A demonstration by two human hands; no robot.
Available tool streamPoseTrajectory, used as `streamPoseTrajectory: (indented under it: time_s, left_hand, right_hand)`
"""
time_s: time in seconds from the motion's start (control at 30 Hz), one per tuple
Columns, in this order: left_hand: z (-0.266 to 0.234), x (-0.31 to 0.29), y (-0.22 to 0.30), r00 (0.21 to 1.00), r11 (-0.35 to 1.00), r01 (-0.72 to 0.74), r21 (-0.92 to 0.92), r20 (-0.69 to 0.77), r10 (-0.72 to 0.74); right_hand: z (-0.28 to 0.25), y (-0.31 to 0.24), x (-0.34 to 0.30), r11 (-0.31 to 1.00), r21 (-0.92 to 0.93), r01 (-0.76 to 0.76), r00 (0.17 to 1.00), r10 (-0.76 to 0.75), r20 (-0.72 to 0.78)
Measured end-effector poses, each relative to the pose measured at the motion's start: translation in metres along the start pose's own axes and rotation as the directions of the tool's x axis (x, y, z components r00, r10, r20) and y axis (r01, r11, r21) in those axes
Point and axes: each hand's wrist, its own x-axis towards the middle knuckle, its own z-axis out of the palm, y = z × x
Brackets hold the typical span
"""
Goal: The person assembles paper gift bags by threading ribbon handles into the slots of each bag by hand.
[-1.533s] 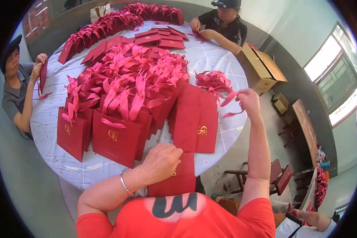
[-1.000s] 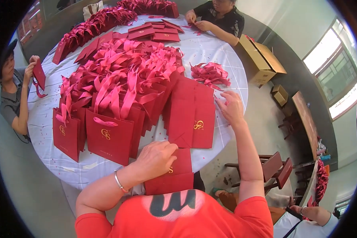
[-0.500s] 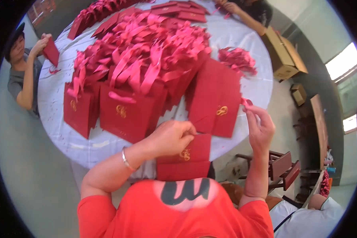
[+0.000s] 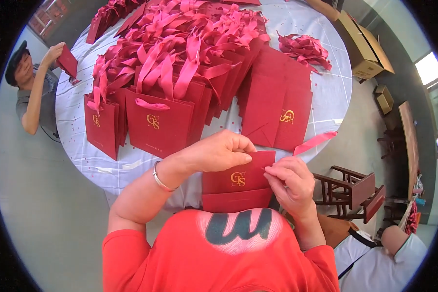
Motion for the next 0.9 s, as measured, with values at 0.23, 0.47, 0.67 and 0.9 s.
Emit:
streamPoseTrajectory:
  time_s: [0.23,0.47,0.67,0.9]
  left_hand:
    - [-0.005,-0.002,0.011,0.992,0.993,0.104,-0.064,0.073,-0.099]
    - [-0.003,-0.002,0.009,0.996,0.999,-0.026,-0.040,0.083,0.029]
    - [0.001,-0.003,0.012,0.995,0.996,0.063,0.057,0.067,-0.067]
    - [0.015,-0.009,0.034,0.989,0.884,0.130,0.448,-0.117,-0.087]
  right_hand:
    - [0.003,0.001,-0.004,1.000,-0.016,0.013,0.999,-0.013,-0.034]
    - [0.006,0.007,-0.003,0.995,-0.096,0.009,0.999,-0.013,-0.043]
    - [0.012,0.019,-0.008,0.931,0.246,-0.271,0.949,0.302,-0.095]
    - [0.012,0.020,-0.012,0.934,0.249,-0.256,0.952,0.288,-0.102]
